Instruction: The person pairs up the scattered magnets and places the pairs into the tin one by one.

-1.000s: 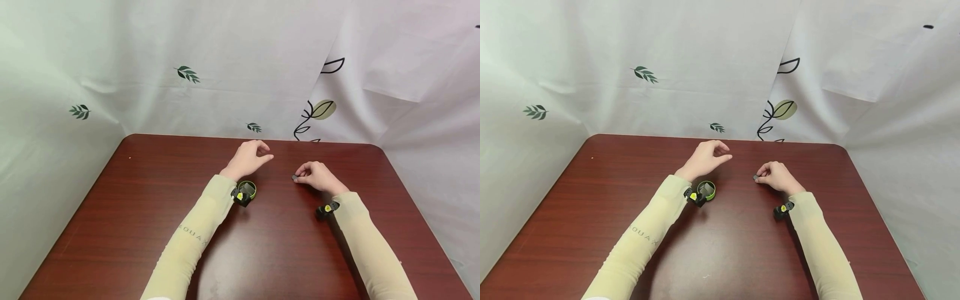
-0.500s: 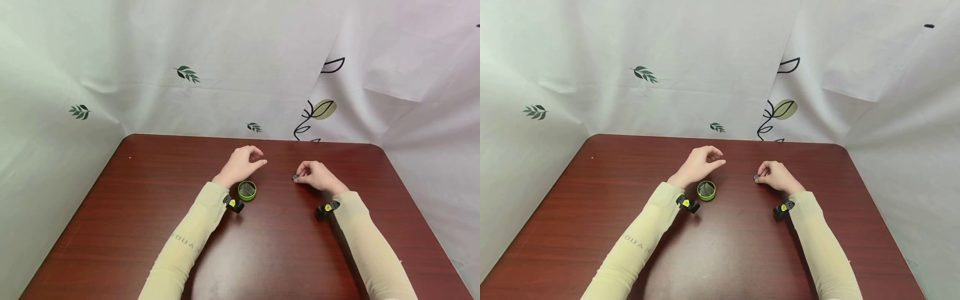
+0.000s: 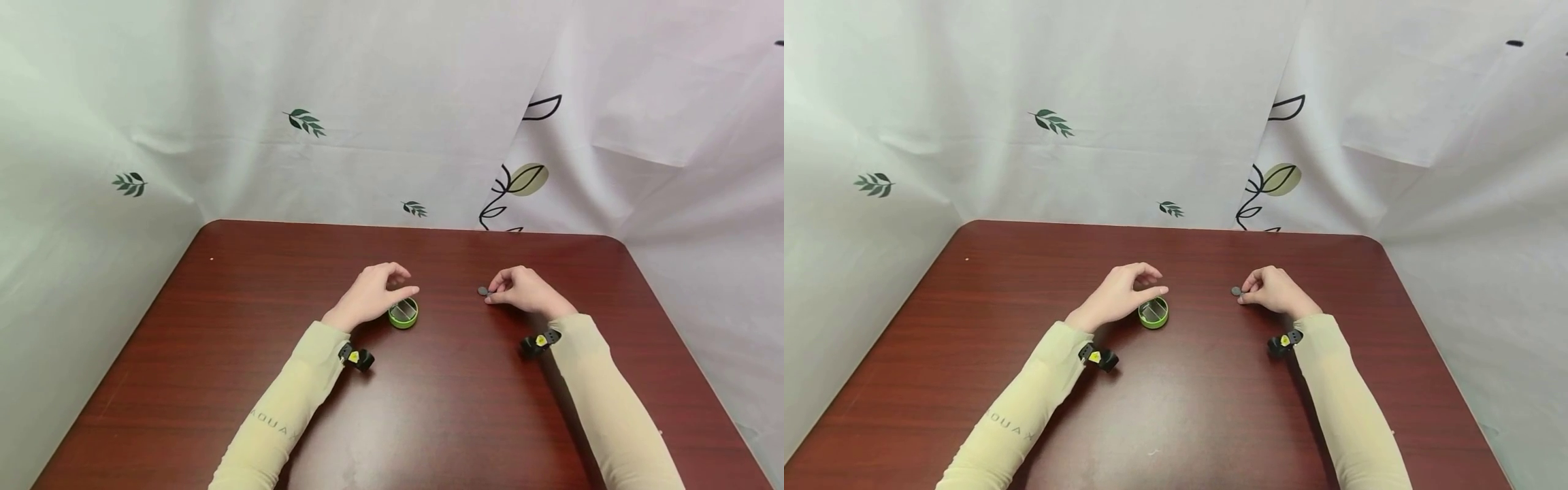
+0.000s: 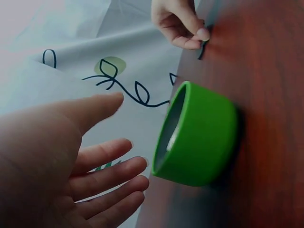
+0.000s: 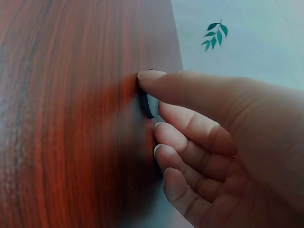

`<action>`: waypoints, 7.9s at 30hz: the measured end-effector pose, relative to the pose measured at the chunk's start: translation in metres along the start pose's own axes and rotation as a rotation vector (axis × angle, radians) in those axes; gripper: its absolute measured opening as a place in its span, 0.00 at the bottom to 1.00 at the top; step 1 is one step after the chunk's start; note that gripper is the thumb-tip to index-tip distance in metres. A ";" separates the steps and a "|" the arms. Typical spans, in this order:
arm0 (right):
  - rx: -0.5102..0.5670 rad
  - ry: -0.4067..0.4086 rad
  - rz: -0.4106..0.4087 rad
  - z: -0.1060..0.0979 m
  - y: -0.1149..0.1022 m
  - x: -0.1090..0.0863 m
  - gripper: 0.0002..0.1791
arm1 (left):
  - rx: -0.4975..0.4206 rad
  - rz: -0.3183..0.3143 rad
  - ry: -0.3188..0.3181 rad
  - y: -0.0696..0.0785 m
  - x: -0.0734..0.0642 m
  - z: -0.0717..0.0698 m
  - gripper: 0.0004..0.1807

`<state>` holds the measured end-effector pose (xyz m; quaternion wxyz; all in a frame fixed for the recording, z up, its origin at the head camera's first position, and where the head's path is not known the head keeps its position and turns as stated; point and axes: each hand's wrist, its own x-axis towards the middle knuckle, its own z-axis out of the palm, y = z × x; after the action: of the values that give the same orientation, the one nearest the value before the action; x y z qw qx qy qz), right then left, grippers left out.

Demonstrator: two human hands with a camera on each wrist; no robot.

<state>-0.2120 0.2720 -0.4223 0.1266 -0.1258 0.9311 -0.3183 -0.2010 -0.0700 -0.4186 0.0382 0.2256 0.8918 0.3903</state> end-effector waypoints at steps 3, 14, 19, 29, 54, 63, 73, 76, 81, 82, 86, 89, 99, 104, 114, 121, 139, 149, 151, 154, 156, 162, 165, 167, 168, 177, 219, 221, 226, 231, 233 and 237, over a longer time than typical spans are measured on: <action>-0.004 -0.003 -0.007 -0.001 -0.002 -0.001 0.10 | -0.005 0.001 -0.013 -0.002 -0.004 0.003 0.24; 0.063 -0.003 -0.010 0.003 -0.007 0.003 0.14 | -0.020 0.006 -0.004 -0.005 -0.006 0.007 0.25; 0.061 0.007 0.023 0.005 -0.010 0.005 0.13 | -0.024 -0.005 -0.008 -0.007 -0.007 0.008 0.25; 0.054 0.029 0.015 0.007 -0.011 0.005 0.10 | -0.044 -0.023 -0.062 -0.008 -0.014 0.006 0.29; 0.128 -0.014 0.031 0.003 -0.008 0.007 0.07 | -0.059 -0.006 -0.108 -0.012 -0.023 0.001 0.30; 0.167 -0.020 0.048 0.002 -0.002 0.009 0.08 | -0.017 0.049 -0.138 -0.015 -0.025 0.000 0.35; 0.259 -0.028 0.040 0.001 -0.004 0.006 0.09 | -0.042 0.043 -0.145 -0.016 -0.025 0.002 0.34; 0.255 -0.019 0.034 0.002 -0.006 0.006 0.10 | -0.056 0.037 -0.142 -0.015 -0.025 0.003 0.33; 0.243 -0.007 0.028 0.002 -0.010 0.006 0.10 | -0.061 0.026 -0.135 -0.014 -0.026 0.003 0.32; 0.243 -0.005 0.028 0.003 -0.011 0.006 0.10 | -0.063 0.025 -0.134 -0.015 -0.026 0.004 0.32; 0.240 0.013 0.031 0.003 -0.014 0.006 0.11 | -0.062 0.023 -0.135 -0.015 -0.026 0.004 0.32; 0.249 0.022 0.027 0.004 -0.016 0.005 0.11 | -0.056 0.022 -0.135 -0.015 -0.026 0.004 0.32; 0.275 0.034 0.025 0.007 -0.023 0.005 0.12 | -0.068 0.015 -0.139 -0.015 -0.026 0.004 0.32; 0.303 0.033 0.016 0.008 -0.026 0.006 0.13 | -0.073 0.013 -0.137 -0.015 -0.026 0.004 0.32; 0.344 0.033 0.011 0.011 -0.037 0.006 0.12 | -0.082 0.009 -0.134 -0.015 -0.026 0.004 0.31; 0.341 0.033 -0.008 0.015 -0.044 0.008 0.12 | -0.074 0.013 -0.134 -0.013 -0.025 0.003 0.31; 0.361 -0.009 -0.095 0.036 -0.076 0.012 0.07 | -0.061 0.006 -0.133 -0.015 -0.025 0.004 0.31; 0.404 -0.047 -0.118 0.049 -0.095 0.018 0.06 | -0.064 0.023 -0.129 -0.014 -0.024 0.002 0.31; 0.411 -0.054 -0.126 0.051 -0.098 0.019 0.06 | -0.066 0.028 -0.128 -0.014 -0.024 0.002 0.30; 0.410 -0.069 -0.134 0.056 -0.104 0.021 0.06 | -0.071 0.030 -0.127 -0.014 -0.024 0.002 0.30; 0.402 -0.084 -0.135 0.059 -0.108 0.023 0.06 | -0.075 0.029 -0.129 -0.014 -0.024 0.003 0.30; 0.317 -0.094 -0.128 0.065 -0.122 0.027 0.05 | -0.087 0.030 -0.135 -0.014 -0.024 0.003 0.31; 0.252 -0.079 -0.125 0.068 -0.130 0.029 0.05 | -0.089 0.034 -0.137 -0.015 -0.025 0.003 0.31; 0.218 -0.069 -0.120 0.070 -0.134 0.030 0.04 | -0.087 0.036 -0.136 -0.015 -0.025 0.003 0.31; 0.197 -0.063 -0.118 0.071 -0.136 0.030 0.04 | -0.085 0.036 -0.136 -0.015 -0.025 0.003 0.31; 0.079 -0.046 -0.101 0.081 -0.145 0.029 0.05 | -0.076 0.053 -0.133 -0.017 -0.025 0.004 0.29; -0.095 0.058 -0.411 0.083 -0.130 0.028 0.06 | -0.060 0.038 -0.135 -0.015 -0.024 0.003 0.29; -0.041 0.058 -0.395 0.081 -0.126 0.026 0.06 | -0.064 0.032 -0.135 -0.016 -0.024 0.003 0.30; 0.009 0.064 -0.361 0.077 -0.117 0.022 0.05 | -0.081 0.022 -0.132 -0.016 -0.024 0.004 0.30; 0.030 0.090 -0.350 0.074 -0.109 0.018 0.07 | -0.085 0.022 -0.130 -0.015 -0.024 0.005 0.30; 0.047 0.112 -0.354 0.072 -0.106 0.016 0.07 | -0.082 0.022 -0.130 -0.015 -0.024 0.005 0.30; 0.087 0.146 -0.347 0.068 -0.102 0.012 0.06 | -0.074 0.020 -0.130 -0.015 -0.023 0.006 0.31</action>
<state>-0.1861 0.1525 -0.4122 0.0073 -0.2554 0.8875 -0.3835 -0.1844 -0.0854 -0.4359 0.1004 0.2577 0.8700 0.4081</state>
